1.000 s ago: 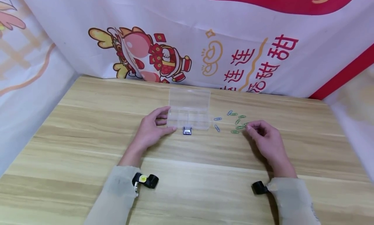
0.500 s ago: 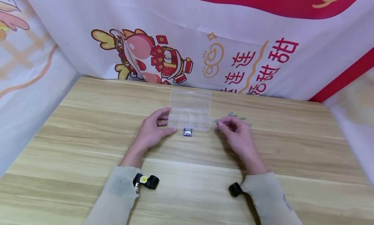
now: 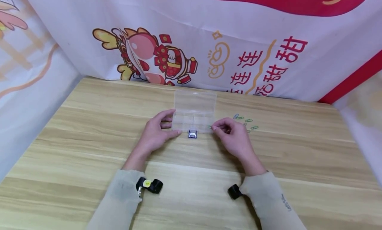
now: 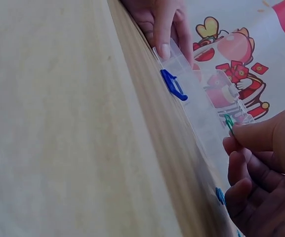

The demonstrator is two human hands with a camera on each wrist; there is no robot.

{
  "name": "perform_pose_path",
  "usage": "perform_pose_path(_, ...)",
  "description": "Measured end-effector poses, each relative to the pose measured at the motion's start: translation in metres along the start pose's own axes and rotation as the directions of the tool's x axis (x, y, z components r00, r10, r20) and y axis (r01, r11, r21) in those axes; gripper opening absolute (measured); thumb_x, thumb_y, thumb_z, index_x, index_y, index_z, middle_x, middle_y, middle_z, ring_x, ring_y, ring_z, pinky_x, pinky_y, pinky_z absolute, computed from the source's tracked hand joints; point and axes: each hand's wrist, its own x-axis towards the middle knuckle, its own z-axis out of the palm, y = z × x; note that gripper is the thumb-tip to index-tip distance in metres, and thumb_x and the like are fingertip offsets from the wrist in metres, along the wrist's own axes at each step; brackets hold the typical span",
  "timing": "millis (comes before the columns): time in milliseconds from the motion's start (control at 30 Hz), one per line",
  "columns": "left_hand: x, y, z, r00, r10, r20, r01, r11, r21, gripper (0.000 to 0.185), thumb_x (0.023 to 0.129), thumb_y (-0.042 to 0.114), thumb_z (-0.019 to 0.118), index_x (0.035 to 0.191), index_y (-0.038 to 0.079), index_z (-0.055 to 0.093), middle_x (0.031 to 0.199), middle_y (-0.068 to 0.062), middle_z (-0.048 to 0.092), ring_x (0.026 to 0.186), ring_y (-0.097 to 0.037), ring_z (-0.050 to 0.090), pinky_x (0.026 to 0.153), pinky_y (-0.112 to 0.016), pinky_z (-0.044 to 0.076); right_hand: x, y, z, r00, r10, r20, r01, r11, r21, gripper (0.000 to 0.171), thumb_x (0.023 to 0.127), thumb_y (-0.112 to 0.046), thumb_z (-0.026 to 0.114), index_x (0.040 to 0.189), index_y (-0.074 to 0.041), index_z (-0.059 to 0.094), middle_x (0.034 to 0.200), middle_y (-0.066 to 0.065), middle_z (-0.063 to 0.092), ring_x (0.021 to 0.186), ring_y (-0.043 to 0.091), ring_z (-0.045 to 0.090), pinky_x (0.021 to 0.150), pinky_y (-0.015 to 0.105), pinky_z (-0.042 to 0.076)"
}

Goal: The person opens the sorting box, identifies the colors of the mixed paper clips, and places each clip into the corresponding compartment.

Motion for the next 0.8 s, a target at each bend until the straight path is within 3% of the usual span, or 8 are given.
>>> perform_pose_path(800,-0.0012,0.0019,0.0000,1.000,0.003,-0.007,-0.003,1.000,0.006,0.078,0.089,0.012,0.089,0.158,0.021,0.054,0.142,-0.012,0.063,0.128,-0.030,0.066,0.112,-0.046,0.056,-0.0016,-0.0046,0.0065,0.998,-0.032,-0.053,0.029,0.998,-0.052,0.011,0.104,-0.021,0.072,0.107,-0.012,0.077,0.097,0.007,0.074,0.087,0.021,0.062,0.077,0.031,0.052)
